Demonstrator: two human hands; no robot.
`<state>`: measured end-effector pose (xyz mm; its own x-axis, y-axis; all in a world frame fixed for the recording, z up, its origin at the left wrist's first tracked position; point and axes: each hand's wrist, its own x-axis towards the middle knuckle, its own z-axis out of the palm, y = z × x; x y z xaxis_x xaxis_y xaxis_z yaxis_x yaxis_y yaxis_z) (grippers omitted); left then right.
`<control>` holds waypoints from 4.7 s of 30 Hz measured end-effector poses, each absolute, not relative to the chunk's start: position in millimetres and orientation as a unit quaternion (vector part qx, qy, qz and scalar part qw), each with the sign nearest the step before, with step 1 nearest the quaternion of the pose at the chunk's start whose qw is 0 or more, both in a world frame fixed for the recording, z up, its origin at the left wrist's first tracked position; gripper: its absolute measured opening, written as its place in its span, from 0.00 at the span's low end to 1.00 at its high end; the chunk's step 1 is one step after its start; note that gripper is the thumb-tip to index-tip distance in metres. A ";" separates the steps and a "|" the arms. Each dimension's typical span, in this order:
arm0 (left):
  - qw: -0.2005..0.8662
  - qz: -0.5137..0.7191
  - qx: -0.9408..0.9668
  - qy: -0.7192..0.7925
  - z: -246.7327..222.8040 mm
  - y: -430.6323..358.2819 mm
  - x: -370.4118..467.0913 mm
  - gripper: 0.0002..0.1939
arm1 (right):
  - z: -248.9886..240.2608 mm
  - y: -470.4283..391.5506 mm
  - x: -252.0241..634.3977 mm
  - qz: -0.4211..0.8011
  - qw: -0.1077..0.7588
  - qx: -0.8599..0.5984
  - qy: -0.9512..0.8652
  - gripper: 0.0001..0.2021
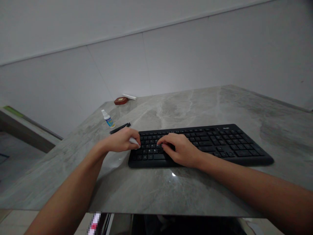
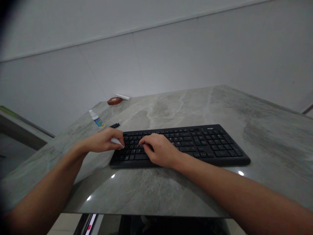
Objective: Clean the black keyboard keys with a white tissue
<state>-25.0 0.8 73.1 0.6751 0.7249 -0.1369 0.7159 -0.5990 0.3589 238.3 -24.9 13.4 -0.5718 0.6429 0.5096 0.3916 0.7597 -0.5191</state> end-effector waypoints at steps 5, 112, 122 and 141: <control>0.202 -0.003 0.883 0.424 72.5 -0.3 -23.4 0.05 | 13.4 -25.0 238.7 0.176 0.353 -0.297 -0.870 0.11; 0.173 0.054 0.922 0.342 74.1 -16.4 -6.2 0.14 | 12.4 -24.6 238.0 0.183 0.357 -0.284 -0.871 0.11; 0.120 0.057 0.924 0.358 73.3 -15.6 -5.4 0.13 | 11.9 -24.2 238.6 0.186 0.355 -0.285 -0.871 0.12; 0.124 0.048 0.912 0.389 67.4 -19.6 -1.0 0.15 | 9.8 -22.9 238.8 0.183 0.363 -0.278 -0.870 0.11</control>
<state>-1.0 -19.6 67.4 0.6931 0.7208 -0.0082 0.6969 -0.6671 0.2633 238.8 -22.9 9.8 -0.5812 0.6175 0.5300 0.3512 0.7778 -0.5212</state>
